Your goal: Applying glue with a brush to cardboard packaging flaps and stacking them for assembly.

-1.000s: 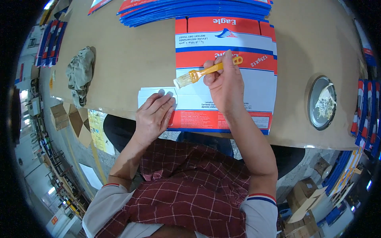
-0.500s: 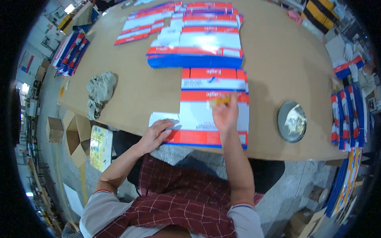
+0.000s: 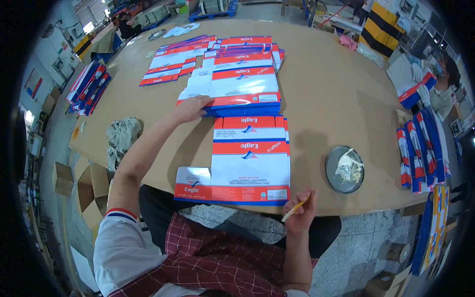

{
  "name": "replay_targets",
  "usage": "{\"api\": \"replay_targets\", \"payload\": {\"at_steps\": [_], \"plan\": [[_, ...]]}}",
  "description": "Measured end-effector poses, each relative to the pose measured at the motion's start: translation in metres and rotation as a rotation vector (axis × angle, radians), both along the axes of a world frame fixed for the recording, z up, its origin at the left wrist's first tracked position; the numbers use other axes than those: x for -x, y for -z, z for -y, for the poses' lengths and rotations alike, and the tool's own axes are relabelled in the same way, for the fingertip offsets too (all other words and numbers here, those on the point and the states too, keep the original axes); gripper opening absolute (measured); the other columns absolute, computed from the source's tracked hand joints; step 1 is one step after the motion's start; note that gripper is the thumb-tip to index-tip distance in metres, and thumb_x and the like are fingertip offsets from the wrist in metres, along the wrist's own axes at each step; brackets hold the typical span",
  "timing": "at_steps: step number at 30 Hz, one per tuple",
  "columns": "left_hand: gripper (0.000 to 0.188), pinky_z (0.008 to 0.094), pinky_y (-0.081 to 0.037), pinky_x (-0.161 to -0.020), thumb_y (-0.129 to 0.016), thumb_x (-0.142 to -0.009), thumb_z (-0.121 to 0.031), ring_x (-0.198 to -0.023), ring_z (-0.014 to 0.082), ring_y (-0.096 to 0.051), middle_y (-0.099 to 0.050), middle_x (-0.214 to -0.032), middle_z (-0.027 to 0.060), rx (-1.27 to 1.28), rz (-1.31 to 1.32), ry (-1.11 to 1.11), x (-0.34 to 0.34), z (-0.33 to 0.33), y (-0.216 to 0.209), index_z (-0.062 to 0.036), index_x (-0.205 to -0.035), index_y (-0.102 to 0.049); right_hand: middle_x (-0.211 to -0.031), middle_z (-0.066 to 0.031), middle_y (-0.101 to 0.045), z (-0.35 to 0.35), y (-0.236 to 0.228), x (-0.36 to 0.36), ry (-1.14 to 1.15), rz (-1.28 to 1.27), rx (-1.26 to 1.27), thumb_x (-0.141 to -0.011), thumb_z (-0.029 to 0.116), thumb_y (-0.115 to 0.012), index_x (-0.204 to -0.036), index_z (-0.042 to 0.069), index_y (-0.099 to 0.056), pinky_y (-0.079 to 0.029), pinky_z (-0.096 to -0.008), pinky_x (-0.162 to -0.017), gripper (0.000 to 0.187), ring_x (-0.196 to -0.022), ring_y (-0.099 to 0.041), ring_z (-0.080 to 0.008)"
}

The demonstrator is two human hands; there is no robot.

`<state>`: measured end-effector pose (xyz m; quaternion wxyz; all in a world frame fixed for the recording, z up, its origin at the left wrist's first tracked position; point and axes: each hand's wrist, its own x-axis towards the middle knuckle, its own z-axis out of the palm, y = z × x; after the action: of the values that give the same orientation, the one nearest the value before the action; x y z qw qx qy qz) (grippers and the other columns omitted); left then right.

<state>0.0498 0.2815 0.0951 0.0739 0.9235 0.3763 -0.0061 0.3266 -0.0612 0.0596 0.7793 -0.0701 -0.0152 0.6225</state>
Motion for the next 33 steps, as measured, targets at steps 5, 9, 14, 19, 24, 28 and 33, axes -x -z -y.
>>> {"api": "replay_targets", "payload": {"at_steps": [5, 9, 14, 19, 24, 28, 33], "plan": [[0.034, 0.0377, -0.05, -0.072, -0.055, -0.076, -0.008, -0.091, 0.028, -0.059, -0.06, -0.101, 0.0148, -0.38, -0.025, 0.021, 0.008, 0.034, -0.04, -0.0057, -0.11, -0.054, -0.07, -0.002, -0.055, -0.005, -0.007, -0.004, 0.005, 0.002, -0.044, -0.096, 0.036, -0.032, -0.087, 0.011, -0.047, -0.033, -0.0191, -0.042, 0.031, -0.045, -0.044, -0.004], [0.037, 0.0356, -0.051, -0.07, -0.054, -0.075, -0.006, -0.09, 0.026, -0.06, -0.061, -0.101, 0.0137, -0.757, 0.253, 0.114, 0.012, 0.122, -0.067, -0.0027, -0.111, -0.054, -0.07, -0.0015, -0.053, -0.008, -0.032, 0.01, -0.029, -0.011, -0.234, -0.097, 0.035, -0.031, -0.087, 0.011, -0.044, -0.031, -0.0202, -0.042, 0.03, -0.044, -0.041, -0.0046], [0.048, 0.0365, -0.049, -0.08, -0.057, -0.071, -0.01, -0.095, 0.029, -0.058, -0.059, -0.108, 0.0131, -0.443, 0.208, 0.151, 0.036, 0.274, -0.006, 0.0003, -0.118, -0.051, -0.064, 0.0005, -0.047, -0.016, -0.017, 0.044, -0.151, 0.111, -0.319, -0.095, 0.037, -0.034, -0.085, 0.013, -0.042, -0.032, -0.0229, -0.046, 0.027, -0.044, -0.038, -0.0071], [0.05, 0.0392, -0.042, -0.091, -0.054, -0.071, -0.007, -0.107, 0.0271, -0.052, -0.054, -0.116, 0.01, -0.263, 0.137, 0.069, 0.057, 0.297, 0.054, -0.0076, -0.12, -0.052, -0.068, -0.0012, -0.051, -0.039, 0.036, 0.065, -0.192, 0.22, -0.119, -0.096, 0.033, -0.035, -0.084, 0.012, -0.044, -0.034, -0.0245, -0.052, 0.026, -0.049, -0.038, -0.0074], [0.047, 0.0399, -0.04, -0.093, -0.057, -0.071, -0.012, -0.107, 0.0263, -0.051, -0.053, -0.117, 0.0066, -0.213, 0.258, 0.211, 0.044, 0.287, 0.063, -0.0102, -0.118, -0.053, -0.07, -0.0011, -0.054, -0.051, 0.035, 0.075, -0.178, 0.212, -0.017, -0.095, 0.033, -0.037, -0.082, 0.01, -0.049, -0.04, -0.0211, -0.054, 0.029, -0.054, -0.045, -0.0068], [0.034, 0.0378, -0.041, -0.09, -0.06, -0.077, -0.007, -0.106, 0.0288, -0.05, -0.053, -0.114, 0.0115, 0.153, 0.587, 0.034, 0.037, 0.275, 0.062, -0.0052, -0.111, -0.056, -0.071, -0.0023, -0.056, -0.064, 0.04, 0.086, -0.168, 0.167, 0.146, -0.095, 0.029, -0.041, -0.08, 0.01, -0.053, -0.045, -0.0173, -0.052, 0.026, -0.064, -0.055, -0.0084], [0.035, 0.0433, -0.032, -0.096, -0.05, -0.081, -0.002, -0.112, 0.0317, -0.045, -0.05, -0.115, 0.0159, -0.169, 0.437, -0.354, 0.026, 0.236, 0.047, -0.0016, -0.116, -0.048, -0.072, -0.003, -0.057, -0.064, 0.05, 0.083, -0.148, 0.187, 0.112, -0.094, 0.028, -0.042, -0.083, 0.01, -0.054, -0.047, -0.0177, -0.055, 0.025, -0.068, -0.057, -0.0088]]}}
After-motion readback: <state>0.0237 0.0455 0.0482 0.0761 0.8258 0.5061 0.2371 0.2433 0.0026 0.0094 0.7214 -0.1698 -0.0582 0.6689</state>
